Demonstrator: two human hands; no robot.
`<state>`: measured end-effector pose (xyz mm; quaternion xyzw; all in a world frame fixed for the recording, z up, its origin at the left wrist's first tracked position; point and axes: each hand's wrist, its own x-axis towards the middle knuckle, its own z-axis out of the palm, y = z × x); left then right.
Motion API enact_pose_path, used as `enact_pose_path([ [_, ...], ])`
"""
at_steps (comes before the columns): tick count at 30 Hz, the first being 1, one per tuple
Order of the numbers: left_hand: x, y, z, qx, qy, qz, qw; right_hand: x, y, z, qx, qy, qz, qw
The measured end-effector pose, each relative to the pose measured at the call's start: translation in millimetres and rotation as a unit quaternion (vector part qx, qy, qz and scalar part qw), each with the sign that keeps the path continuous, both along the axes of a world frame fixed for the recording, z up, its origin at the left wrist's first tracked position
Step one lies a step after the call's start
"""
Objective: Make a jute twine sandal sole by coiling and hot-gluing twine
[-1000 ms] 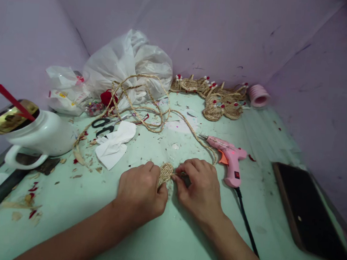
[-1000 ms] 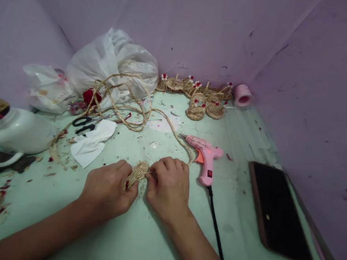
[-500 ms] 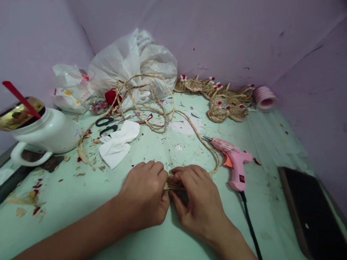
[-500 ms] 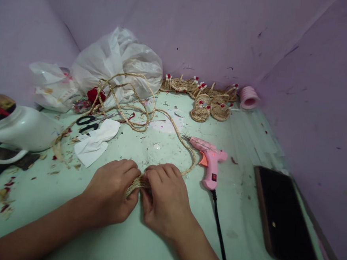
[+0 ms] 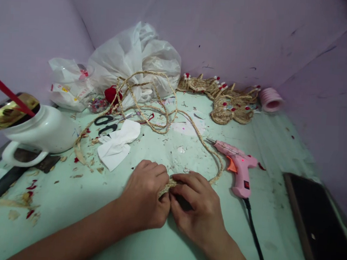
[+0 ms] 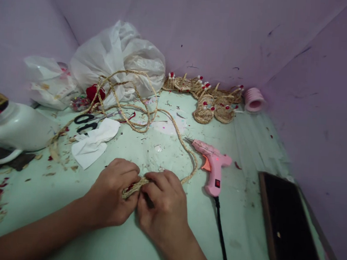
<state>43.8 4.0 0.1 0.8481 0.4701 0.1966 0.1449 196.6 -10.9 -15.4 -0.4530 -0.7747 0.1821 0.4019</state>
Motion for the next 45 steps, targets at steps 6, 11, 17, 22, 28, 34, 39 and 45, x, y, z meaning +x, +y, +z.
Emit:
enact_pose_path([
  [6, -2, 4, -1.7, 0.014, -0.039, -0.041, 0.998, -2, -2, 0.7, -0.001, -0.009, -0.009, 1.0],
  [11, -5, 4, 5.7, -0.009, -0.006, -0.05, 0.999, -2, -2, -0.7, -0.003, -0.018, -0.012, 1.0],
  [17, -12, -2, 14.4, -0.061, 0.041, -0.044, 0.996, -3, -2, 0.9, -0.004, -0.023, -0.019, 1.0],
  [22, -7, -6, 4.3, -0.013, 0.017, -0.012, 1.0, -3, -2, 0.3, 0.0, -0.021, -0.019, 1.0],
  [28, -4, -3, -0.9, 0.021, -0.014, -0.008, 1.0, -1, -2, -0.6, -0.006, -0.017, -0.011, 1.0],
  [34, -7, -2, 0.9, -0.004, -0.006, -0.013, 1.0, 0, -1, 0.7, -0.008, -0.008, -0.004, 1.0],
  [39, -5, -1, -2.2, 0.021, -0.004, 0.002, 1.0, 0, -1, 1.4, -0.018, -0.006, -0.001, 1.0],
  [45, -2, 4, -2.5, 0.05, 0.019, -0.019, 0.998, 6, 0, 3.4, -0.041, -0.028, 0.031, 0.998],
])
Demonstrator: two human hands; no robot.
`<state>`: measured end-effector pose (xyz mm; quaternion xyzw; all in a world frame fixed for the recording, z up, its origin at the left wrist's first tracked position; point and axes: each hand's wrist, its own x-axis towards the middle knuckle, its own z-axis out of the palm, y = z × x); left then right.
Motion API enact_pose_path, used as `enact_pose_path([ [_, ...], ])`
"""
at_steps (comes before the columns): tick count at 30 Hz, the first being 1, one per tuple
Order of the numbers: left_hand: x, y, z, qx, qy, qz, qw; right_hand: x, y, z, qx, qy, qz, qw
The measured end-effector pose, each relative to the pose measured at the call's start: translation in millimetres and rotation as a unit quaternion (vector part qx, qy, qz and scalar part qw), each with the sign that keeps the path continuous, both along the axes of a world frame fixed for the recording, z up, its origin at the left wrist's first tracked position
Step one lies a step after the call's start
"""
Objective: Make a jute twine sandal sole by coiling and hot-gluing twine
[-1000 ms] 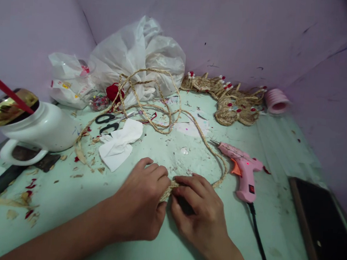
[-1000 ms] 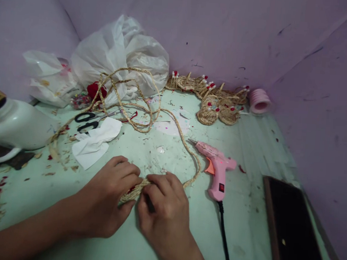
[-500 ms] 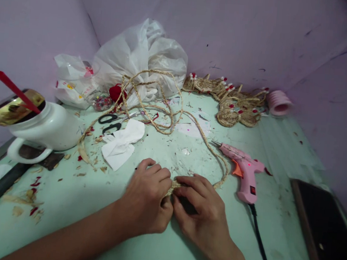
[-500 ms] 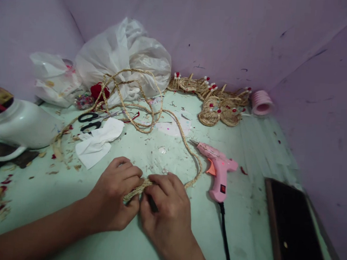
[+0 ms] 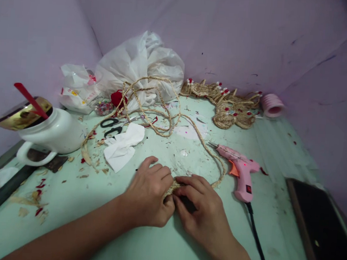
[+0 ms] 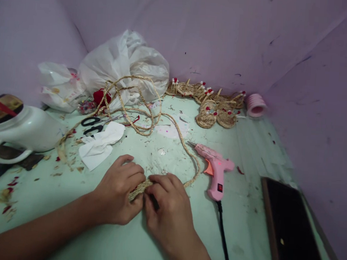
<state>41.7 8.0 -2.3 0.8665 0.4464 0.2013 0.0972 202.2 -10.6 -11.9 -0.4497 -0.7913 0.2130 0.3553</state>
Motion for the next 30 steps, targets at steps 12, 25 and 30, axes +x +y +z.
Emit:
enact_pose_path([
  [12, 0, -3, -1.4, 0.064, -0.008, 0.022, 0.998, 34, 8, 22.8, 0.11, 0.098, -0.234, 0.961],
  [25, 1, -4, 0.6, 0.161, -0.044, 0.057, 0.984, 37, 5, 30.0, 0.162, 0.105, -0.265, 0.945],
  [30, 1, -4, 0.3, 0.18, -0.038, 0.058, 0.981, 36, 4, 34.2, 0.173, 0.115, -0.286, 0.935],
])
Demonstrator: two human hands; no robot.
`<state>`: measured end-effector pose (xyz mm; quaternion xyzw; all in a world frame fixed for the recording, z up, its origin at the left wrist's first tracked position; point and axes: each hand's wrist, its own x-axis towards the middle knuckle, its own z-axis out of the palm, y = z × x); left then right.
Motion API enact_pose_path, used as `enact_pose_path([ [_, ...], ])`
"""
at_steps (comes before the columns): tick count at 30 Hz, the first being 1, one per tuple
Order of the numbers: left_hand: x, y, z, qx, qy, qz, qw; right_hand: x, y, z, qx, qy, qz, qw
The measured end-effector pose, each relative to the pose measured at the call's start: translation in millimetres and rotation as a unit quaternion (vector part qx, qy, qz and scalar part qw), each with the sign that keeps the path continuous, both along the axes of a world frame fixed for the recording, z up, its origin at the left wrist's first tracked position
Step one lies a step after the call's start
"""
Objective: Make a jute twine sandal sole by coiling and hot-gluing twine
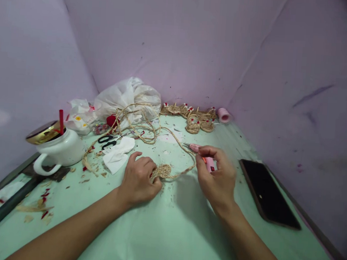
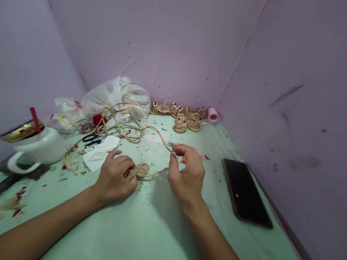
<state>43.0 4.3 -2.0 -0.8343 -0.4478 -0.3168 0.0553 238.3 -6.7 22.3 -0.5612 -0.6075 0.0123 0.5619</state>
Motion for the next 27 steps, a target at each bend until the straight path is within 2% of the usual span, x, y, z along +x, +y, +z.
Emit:
enact_pose_path([
  [3, 0, 0, -0.9, 0.003, 0.006, -0.012, 1.0, -1, 0, -0.6, -0.002, -0.001, 0.007, 1.0],
  [7, 0, -4, -2.6, -0.002, 0.016, -0.033, 0.999, -1, 0, -3.8, -0.012, -0.012, 0.06, 0.998],
  [11, 1, -7, -3.7, -0.009, 0.019, -0.048, 0.999, -6, 0, -10.2, -0.157, -0.033, 0.141, 0.977],
  [13, 2, -7, -3.9, -0.015, 0.014, -0.055, 0.998, -8, -1, -14.1, -0.205, -0.045, 0.159, 0.965],
  [18, 4, -10, -4.9, -0.069, -0.009, -0.074, 0.995, -8, -1, -15.7, -0.199, -0.058, 0.179, 0.962],
  [20, 5, -13, -5.7, -0.107, -0.015, -0.074, 0.991, -7, -2, -13.7, -0.212, -0.081, 0.233, 0.946],
  [23, 7, -16, -6.1, -0.157, -0.007, -0.067, 0.985, -10, -3, -13.5, -0.28, -0.121, 0.311, 0.9],
  [25, 8, -18, -5.5, -0.173, 0.003, -0.064, 0.983, -12, -3, -15.6, -0.314, -0.122, 0.317, 0.887],
  [27, 8, -19, -4.6, -0.175, 0.01, -0.064, 0.982, -14, -3, -17.8, -0.324, -0.111, 0.311, 0.887],
])
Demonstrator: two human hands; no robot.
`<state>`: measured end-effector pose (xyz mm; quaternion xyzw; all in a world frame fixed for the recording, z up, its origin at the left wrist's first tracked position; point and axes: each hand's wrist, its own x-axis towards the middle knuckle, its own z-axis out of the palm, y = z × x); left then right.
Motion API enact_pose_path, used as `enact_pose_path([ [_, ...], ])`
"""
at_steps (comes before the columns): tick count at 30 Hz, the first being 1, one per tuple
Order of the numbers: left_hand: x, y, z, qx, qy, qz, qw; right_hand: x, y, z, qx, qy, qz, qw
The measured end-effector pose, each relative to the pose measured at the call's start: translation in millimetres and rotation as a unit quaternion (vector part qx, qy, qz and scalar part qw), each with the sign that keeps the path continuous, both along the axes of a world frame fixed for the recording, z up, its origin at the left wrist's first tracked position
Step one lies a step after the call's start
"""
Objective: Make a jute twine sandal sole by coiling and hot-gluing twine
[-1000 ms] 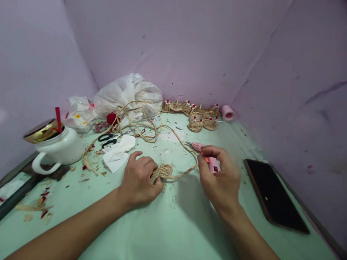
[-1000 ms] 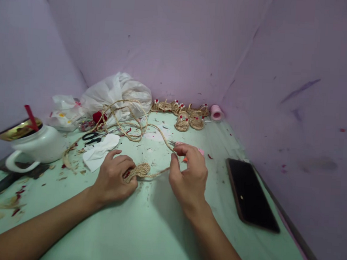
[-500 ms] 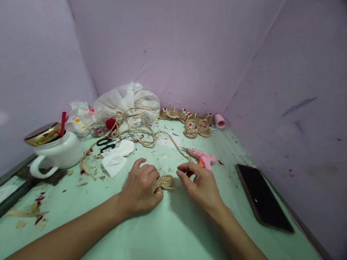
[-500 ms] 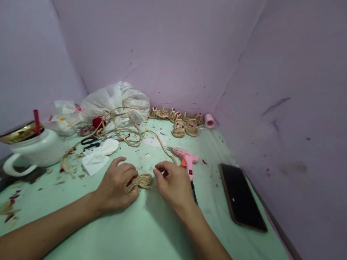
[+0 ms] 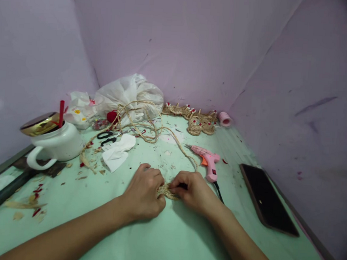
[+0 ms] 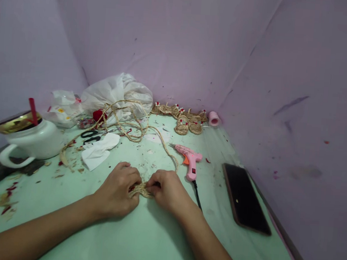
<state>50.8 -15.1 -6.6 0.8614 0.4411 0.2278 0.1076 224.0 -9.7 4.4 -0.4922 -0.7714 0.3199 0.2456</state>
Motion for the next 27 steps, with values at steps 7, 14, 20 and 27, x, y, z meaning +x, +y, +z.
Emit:
enact_pose_path([
  [7, -3, -1, -1.8, 0.021, -0.007, -0.01, 1.0, 1, -3, -1.9, -0.008, 0.02, -0.001, 1.0],
  [14, -4, 1, -0.6, 0.07, -0.063, 0.026, 0.995, 26, 2, 13.5, 0.217, 0.118, -0.172, 0.954],
  [20, -12, 10, 7.8, 0.154, -0.153, 0.143, 0.966, 92, 13, 23.7, 0.017, -0.2, -0.41, 0.89],
  [27, -12, 11, 3.8, 0.171, -0.161, 0.141, 0.962, 87, 14, 3.4, -0.045, -0.112, -0.31, 0.943],
])
